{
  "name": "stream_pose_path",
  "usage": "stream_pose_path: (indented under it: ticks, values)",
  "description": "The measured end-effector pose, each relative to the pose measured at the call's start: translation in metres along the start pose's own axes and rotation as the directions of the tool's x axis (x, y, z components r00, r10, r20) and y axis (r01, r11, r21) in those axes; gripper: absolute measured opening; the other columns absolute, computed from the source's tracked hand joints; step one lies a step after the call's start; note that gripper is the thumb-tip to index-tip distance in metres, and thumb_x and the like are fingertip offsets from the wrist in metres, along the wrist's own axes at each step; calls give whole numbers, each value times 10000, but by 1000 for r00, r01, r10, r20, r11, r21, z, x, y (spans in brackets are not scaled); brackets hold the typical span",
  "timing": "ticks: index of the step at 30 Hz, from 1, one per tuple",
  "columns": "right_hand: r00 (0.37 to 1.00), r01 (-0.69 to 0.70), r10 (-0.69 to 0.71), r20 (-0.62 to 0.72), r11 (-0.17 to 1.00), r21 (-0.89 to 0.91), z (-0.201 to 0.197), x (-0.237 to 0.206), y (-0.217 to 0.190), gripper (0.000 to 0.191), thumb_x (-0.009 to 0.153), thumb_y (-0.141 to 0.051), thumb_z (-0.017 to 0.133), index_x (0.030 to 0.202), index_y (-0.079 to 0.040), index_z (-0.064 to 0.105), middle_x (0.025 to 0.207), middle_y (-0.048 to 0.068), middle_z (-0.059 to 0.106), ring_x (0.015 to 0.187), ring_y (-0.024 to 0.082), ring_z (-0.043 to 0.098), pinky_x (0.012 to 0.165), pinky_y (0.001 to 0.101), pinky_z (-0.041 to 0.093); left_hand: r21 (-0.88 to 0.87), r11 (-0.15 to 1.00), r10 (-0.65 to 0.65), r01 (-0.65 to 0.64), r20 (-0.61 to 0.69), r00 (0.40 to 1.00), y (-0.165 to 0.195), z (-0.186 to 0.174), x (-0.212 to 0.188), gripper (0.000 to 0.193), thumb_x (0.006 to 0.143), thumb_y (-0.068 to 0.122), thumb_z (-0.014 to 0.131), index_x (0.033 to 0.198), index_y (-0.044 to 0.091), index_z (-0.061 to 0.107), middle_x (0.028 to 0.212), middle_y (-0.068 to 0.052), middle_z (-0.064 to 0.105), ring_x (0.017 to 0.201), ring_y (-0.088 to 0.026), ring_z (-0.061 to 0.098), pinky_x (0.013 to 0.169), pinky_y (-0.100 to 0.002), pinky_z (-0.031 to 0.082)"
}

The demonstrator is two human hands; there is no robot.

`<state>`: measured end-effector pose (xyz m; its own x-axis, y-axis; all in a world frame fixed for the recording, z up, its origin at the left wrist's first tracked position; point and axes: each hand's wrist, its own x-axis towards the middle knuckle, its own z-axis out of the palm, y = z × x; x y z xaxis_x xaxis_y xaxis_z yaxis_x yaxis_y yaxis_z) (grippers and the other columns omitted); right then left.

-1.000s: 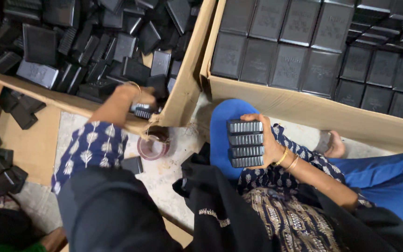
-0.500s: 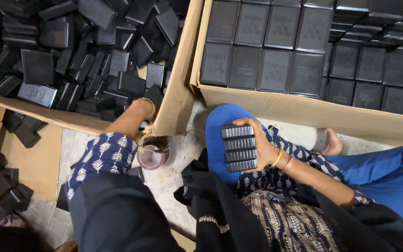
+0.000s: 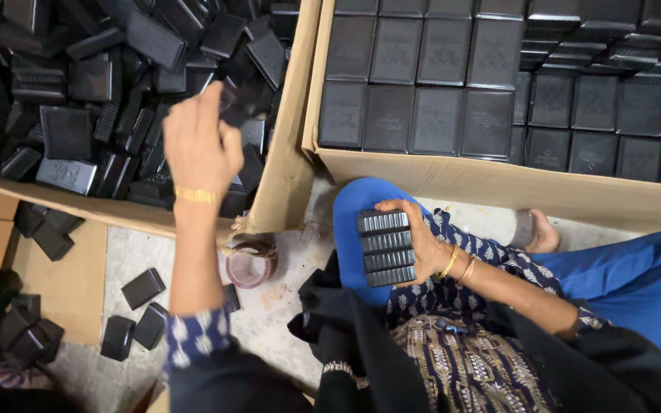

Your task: The person sits on the floor between two large cardboard boxes and repeatedly picks up small black rectangular boxes from the left box. They stack these items neatly in rows inside the right box, continuing the process until the right box is filled.

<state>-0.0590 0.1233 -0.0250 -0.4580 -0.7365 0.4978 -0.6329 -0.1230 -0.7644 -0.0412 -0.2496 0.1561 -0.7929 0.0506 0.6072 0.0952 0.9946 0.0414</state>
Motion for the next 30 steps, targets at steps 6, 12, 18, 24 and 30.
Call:
stream_pose_path:
  ticks: [6, 12, 18, 24, 30]
  values:
    - [981, 171, -171, -95, 985, -12, 7, 0, 4, 1497, 533, -583, 913, 1592, 28, 49, 1456, 252, 391, 1364, 422, 434, 1198, 520, 305, -225, 941, 274, -251, 76, 959, 110, -36, -5, 657, 800, 38, 644, 1444, -21, 532, 1163, -192, 598, 1061, -364, 571, 898, -484, 447]
    - [988, 121, -109, -106, 985, 119, 7, 0, -6, 1528, 632, -564, 937, 1613, -33, -107, 1692, 340, -88, 1623, 485, 92, 1355, 520, 159, -586, 809, 243, -46, 262, 934, 164, 38, -54, 550, 941, 114, 683, 1471, 66, 545, 1268, -146, 599, 1171, -324, 553, 1066, -427, 460]
    - [998, -62, 58, 39, 991, 114, 1, 12, -20, 1604, 445, -465, 931, 1603, 4, -75, 1641, 312, 85, 1537, 455, 191, 1276, 504, 157, -951, 127, -250, 282, 245, 937, 191, 68, -100, 607, 1011, 428, 597, 1443, 6, 530, 1295, -105, 587, 1253, -233, 542, 1157, -364, 412]
    - [999, 35, -35, -4, 999, 14, -1, 13, -26, 1628, 395, -477, 925, 1593, -21, -78, 1570, 294, 185, 1482, 458, 237, 1251, 497, 245, -951, -28, -330, 308, 300, 895, 201, 80, -116, 803, 1011, 614, 547, 1475, -35, 456, 1349, -127, 561, 1328, -240, 500, 1206, -386, 367]
    - [972, -228, 214, 94, 959, 171, 2, 1, -25, 1614, 511, -515, 948, 1607, 10, -114, 1619, 311, 162, 1479, 470, 337, 1254, 542, 291, -920, -125, -327, 370, 391, 861, 213, 65, -125, 1032, 960, 739, 511, 1590, -39, 260, 1622, -144, 350, 1495, -253, 376, 1268, -401, 285]
